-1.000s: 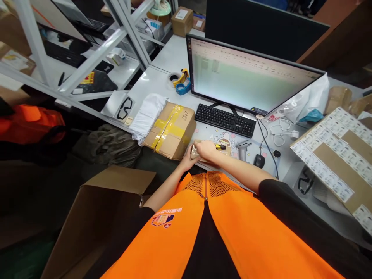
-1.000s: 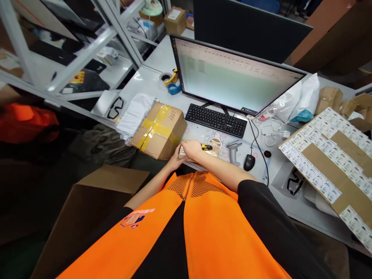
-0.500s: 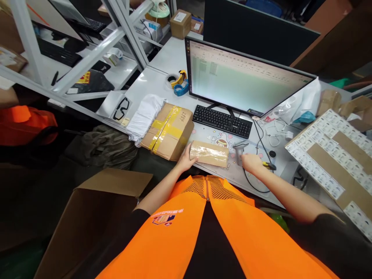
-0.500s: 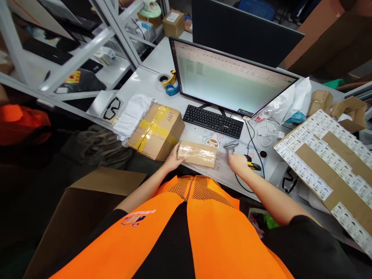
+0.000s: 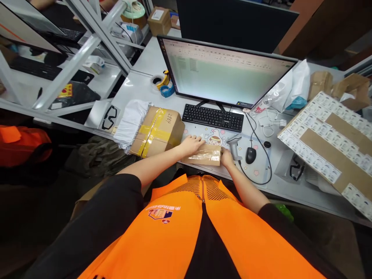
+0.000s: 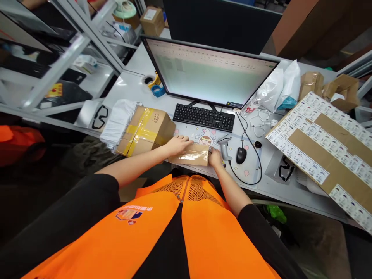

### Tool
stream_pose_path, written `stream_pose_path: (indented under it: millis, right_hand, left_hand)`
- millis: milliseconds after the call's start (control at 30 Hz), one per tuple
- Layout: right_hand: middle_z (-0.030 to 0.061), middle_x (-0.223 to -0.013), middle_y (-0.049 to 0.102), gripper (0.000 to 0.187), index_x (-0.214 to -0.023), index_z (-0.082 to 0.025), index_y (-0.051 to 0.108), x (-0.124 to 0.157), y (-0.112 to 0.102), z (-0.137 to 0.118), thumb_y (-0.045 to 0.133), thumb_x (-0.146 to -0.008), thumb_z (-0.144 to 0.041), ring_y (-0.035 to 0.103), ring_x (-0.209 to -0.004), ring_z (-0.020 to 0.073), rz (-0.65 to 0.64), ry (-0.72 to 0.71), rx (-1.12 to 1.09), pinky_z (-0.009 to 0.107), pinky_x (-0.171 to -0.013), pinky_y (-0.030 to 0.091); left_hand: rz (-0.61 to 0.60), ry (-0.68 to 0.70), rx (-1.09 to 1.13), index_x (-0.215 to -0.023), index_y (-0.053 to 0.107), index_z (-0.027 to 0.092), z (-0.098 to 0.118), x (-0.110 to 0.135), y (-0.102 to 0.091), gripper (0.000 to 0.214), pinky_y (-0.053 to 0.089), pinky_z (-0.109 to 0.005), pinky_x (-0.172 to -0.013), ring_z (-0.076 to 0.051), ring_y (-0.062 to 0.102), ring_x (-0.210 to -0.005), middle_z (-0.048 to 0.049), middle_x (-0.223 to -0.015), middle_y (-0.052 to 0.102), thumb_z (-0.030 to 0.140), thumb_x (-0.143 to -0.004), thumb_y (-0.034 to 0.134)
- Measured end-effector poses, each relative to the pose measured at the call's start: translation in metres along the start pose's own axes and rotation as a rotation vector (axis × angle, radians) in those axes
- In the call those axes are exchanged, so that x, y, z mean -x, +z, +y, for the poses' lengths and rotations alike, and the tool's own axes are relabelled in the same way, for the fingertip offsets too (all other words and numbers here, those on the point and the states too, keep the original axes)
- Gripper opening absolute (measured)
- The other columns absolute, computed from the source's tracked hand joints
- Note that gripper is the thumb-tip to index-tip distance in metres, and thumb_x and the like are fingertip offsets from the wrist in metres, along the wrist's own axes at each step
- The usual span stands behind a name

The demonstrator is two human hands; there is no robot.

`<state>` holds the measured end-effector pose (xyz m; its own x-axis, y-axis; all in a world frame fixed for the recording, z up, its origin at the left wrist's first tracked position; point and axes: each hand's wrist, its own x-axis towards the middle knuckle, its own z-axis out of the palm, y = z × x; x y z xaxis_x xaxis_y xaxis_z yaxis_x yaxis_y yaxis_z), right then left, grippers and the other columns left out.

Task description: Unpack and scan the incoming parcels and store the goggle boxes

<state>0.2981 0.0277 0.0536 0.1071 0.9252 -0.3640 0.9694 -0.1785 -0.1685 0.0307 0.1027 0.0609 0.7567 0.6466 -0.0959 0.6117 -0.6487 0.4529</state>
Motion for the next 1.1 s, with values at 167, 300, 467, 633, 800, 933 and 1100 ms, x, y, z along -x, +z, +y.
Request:
stream_pose_path:
  millis: [167, 300, 467, 633, 800, 933, 1100]
  right_hand:
    - [0.0199, -0.143, 0.065, 0.054, -0.149, -0.013, 0.067, 0.041, -0.01, -0.019, 0.038, -0.103, -0.016, 0.056, -0.134, 0.0304, 0.266, -0.241, -0.127, 0.044, -0.117, 0.047]
    - [0.0195, -0.157, 0.056, 0.045, -0.146, -0.018, 0.071, 0.072, -0.008, -0.044, 0.055, -0.105, -0.029, 0.046, -0.144, 0.0358, 0.071, -0.455, 0.027, 0.052, -0.121, 0.04]
    - [0.0178, -0.161, 0.055, 0.036, -0.134, -0.018, 0.077, 0.071, -0.008, -0.057, 0.054, -0.108, -0.026, 0.043, -0.148, 0.0347, -0.002, -0.428, 0.099, 0.053, -0.123, 0.035]
    - [0.0165, -0.162, 0.055, 0.038, -0.129, -0.017, 0.079, 0.068, -0.014, -0.061, 0.047, -0.112, -0.025, 0.043, -0.147, 0.0349, -0.026, -0.418, 0.117, 0.052, -0.122, 0.035]
    - [0.0183, -0.155, 0.058, 0.037, -0.13, -0.018, 0.078, 0.077, -0.013, -0.069, 0.047, -0.111, -0.022, 0.046, -0.142, 0.0344, -0.026, -0.39, 0.163, 0.05, -0.118, 0.037]
    - [0.018, -0.149, 0.063, 0.042, -0.138, -0.016, 0.074, 0.081, -0.004, -0.068, 0.042, -0.112, -0.019, 0.051, -0.136, 0.0324, -0.027, -0.387, 0.185, 0.046, -0.115, 0.04]
    - [0.0153, -0.159, 0.059, 0.04, -0.139, -0.017, 0.072, 0.075, 0.002, -0.059, 0.045, -0.111, -0.017, 0.047, -0.145, 0.0316, 0.02, -0.428, 0.152, 0.047, -0.12, 0.037]
  left_hand:
    - [-0.022, 0.044, -0.062, -0.146, 0.065, 0.021, 0.01, -0.004, -0.002, 0.045, 0.045, -0.047, -0.099, -0.037, 0.064, -0.12, -0.0205, -0.138, 0.066, 0.017, -0.104, 0.049]
    - [-0.065, 0.079, -0.1, -0.144, 0.066, 0.015, 0.013, -0.008, 0.002, 0.045, 0.045, -0.048, -0.1, -0.038, 0.065, -0.12, -0.0236, -0.135, 0.068, 0.018, -0.106, 0.043]
    - [0.02, 0.047, 0.078, -0.149, 0.066, 0.015, 0.014, -0.006, 0.014, 0.049, 0.039, -0.056, -0.114, -0.041, 0.064, -0.127, -0.0266, -0.137, 0.069, 0.022, -0.106, 0.045]
    - [0.034, 0.027, 0.125, -0.152, 0.066, 0.017, 0.01, -0.005, 0.022, 0.053, 0.025, -0.066, -0.124, -0.045, 0.059, -0.138, -0.0261, -0.156, 0.061, 0.023, -0.103, 0.045]
    - [0.052, 0.012, 0.148, -0.152, 0.065, 0.014, 0.015, -0.006, 0.028, 0.054, 0.027, -0.068, -0.123, -0.046, 0.057, -0.141, -0.0295, -0.152, 0.063, 0.023, -0.103, 0.043]
    - [0.054, 0.012, 0.086, -0.153, 0.06, 0.005, 0.022, -0.007, 0.031, 0.056, 0.038, -0.063, -0.116, -0.046, 0.06, -0.14, -0.0362, -0.149, 0.061, 0.02, -0.103, 0.04]
    - [-0.115, 0.054, 0.043, -0.145, 0.067, 0.007, 0.006, -0.014, 0.007, 0.054, 0.051, -0.049, -0.102, -0.041, 0.075, -0.112, -0.0299, -0.131, 0.074, 0.023, -0.095, 0.057]
